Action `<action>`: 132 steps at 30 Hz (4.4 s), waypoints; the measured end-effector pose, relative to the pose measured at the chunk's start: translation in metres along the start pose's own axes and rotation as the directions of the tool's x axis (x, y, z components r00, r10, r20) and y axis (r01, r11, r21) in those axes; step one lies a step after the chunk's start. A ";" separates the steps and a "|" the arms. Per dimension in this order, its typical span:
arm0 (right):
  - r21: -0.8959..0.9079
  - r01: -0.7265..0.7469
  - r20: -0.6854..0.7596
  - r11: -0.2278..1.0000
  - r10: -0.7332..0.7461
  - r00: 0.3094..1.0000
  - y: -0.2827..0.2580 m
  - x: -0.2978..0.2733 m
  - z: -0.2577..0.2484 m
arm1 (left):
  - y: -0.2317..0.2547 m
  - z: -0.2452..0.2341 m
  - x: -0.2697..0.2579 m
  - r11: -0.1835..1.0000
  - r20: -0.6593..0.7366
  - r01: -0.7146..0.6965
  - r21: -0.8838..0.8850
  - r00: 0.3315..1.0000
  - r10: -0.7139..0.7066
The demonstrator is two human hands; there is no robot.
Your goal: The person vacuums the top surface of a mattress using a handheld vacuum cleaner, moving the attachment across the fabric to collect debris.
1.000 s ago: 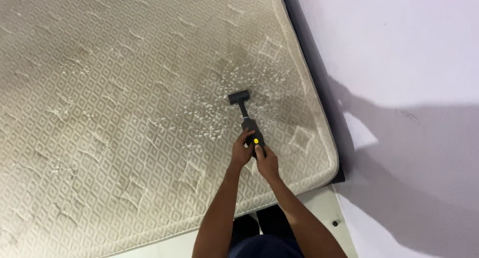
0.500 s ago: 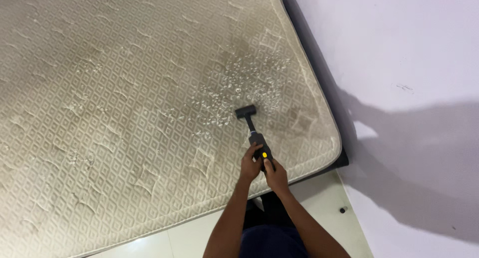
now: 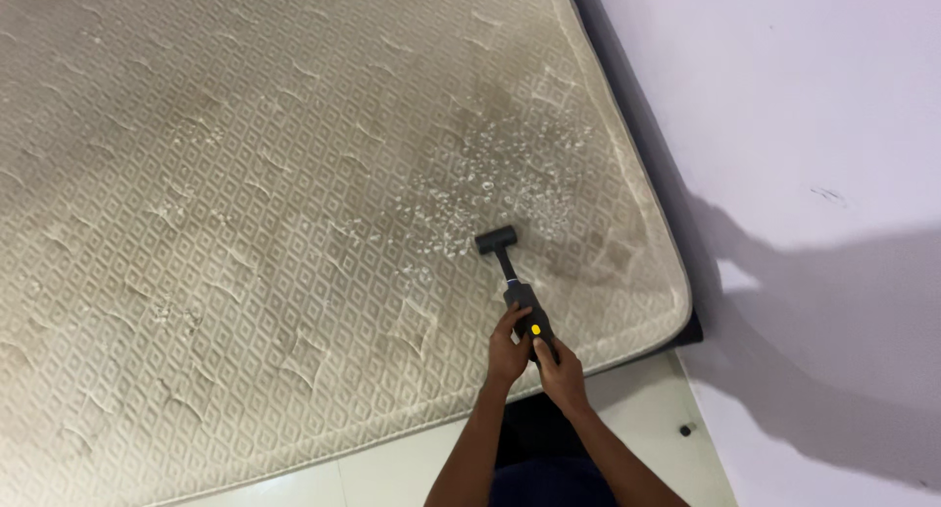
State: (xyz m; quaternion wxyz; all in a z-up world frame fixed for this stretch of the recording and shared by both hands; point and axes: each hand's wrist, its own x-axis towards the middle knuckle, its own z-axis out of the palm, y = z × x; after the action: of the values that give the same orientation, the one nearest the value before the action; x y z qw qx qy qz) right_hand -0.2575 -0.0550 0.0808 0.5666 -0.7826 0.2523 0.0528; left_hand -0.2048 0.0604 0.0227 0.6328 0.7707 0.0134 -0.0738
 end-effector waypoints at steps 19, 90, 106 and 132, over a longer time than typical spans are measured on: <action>0.029 -0.014 0.088 0.999 0.012 0.996 -0.053 0.129 0.056 | -0.001 -0.040 0.145 0.989 -0.086 -0.102 0.103 0.990 0.111; 0.053 -0.073 0.089 0.996 0.068 0.994 -0.039 0.012 0.066 | -0.035 -0.070 0.043 0.998 0.004 -0.028 -0.057 1.000 0.028; 0.002 -0.022 0.096 1.000 0.022 0.995 -0.066 0.090 0.105 | -0.033 -0.096 0.127 0.998 -0.014 -0.053 -0.028 0.999 0.053; -0.008 0.077 0.095 0.997 -0.076 0.993 -0.122 0.191 0.160 | -0.028 -0.137 0.249 0.994 -0.036 -0.035 0.107 0.999 0.039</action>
State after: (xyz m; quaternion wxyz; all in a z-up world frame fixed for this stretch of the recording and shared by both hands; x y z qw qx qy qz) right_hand -0.0040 0.0550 0.0586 0.5750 -0.7917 0.1946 0.0694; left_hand 0.0514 0.1821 -0.0116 0.5918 0.8046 0.0074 -0.0479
